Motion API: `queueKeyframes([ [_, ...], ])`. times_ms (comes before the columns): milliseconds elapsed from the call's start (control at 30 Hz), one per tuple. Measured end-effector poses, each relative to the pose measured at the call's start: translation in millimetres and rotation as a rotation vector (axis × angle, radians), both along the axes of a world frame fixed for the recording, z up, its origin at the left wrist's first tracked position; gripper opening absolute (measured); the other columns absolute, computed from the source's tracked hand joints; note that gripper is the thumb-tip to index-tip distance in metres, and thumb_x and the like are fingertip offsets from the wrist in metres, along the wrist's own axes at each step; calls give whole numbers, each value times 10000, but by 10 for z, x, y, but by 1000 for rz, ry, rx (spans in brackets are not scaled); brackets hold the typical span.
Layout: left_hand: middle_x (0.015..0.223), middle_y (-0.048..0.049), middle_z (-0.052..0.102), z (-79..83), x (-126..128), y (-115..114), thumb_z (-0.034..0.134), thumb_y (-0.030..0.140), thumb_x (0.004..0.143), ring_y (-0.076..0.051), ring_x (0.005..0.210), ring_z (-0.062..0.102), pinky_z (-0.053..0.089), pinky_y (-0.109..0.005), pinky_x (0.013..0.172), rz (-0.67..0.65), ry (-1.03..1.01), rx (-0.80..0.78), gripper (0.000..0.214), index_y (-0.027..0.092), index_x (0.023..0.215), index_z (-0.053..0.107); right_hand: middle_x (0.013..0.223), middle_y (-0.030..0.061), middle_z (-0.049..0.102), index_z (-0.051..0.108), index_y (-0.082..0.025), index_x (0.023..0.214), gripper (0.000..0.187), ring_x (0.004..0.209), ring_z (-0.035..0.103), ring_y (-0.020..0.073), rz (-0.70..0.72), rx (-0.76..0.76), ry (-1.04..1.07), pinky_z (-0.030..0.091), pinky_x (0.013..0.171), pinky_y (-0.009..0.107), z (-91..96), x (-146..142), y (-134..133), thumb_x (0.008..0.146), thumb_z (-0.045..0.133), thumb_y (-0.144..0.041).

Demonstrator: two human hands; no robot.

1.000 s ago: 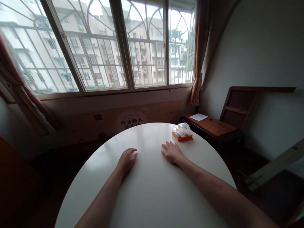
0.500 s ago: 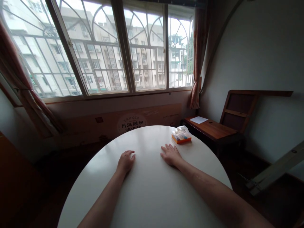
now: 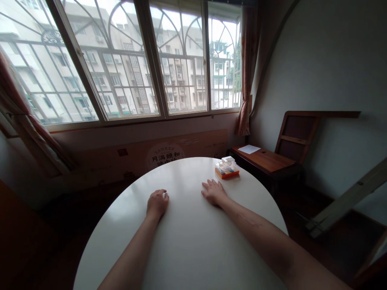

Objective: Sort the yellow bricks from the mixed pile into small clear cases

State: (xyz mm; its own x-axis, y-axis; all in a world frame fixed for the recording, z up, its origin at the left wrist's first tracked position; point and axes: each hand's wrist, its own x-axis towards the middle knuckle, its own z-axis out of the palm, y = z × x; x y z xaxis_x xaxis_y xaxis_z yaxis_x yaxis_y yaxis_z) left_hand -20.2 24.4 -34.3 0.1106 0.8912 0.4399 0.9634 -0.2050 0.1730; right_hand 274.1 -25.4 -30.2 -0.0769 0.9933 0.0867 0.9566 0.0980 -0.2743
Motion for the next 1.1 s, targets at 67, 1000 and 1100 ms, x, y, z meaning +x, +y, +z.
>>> queueKeyframes([
  [67, 1095, -114, 707, 24, 29, -35, 456, 274, 873, -254, 1031, 635, 459, -357, 970, 33, 19, -4, 323, 156, 1040, 705, 1447, 121, 457, 501, -202, 1367, 473, 1271, 482, 313, -1, 30, -8, 394, 1044, 575, 21, 2, -13, 945, 585, -398],
  [1000, 1068, -144, 683, 160, 176, -207, 435, 234, 859, -298, 1011, 588, 474, -375, 831, 145, 78, -14, 324, 145, 1003, 711, 1256, 103, 590, 583, -180, 1237, 326, 1046, 615, 226, 1, 35, -217, 539, 879, 435, 141, 77, -168, 957, 582, -346],
  [1100, 1052, -146, 680, 169, 184, -209, 435, 239, 863, -299, 1002, 588, 475, -378, 819, 143, 84, -9, 316, 146, 983, 712, 1242, 116, 593, 578, -149, 1240, 357, 1043, 618, 234, 48, -57, -283, 540, 873, 435, 186, 200, -135, 943, 605, -345],
])
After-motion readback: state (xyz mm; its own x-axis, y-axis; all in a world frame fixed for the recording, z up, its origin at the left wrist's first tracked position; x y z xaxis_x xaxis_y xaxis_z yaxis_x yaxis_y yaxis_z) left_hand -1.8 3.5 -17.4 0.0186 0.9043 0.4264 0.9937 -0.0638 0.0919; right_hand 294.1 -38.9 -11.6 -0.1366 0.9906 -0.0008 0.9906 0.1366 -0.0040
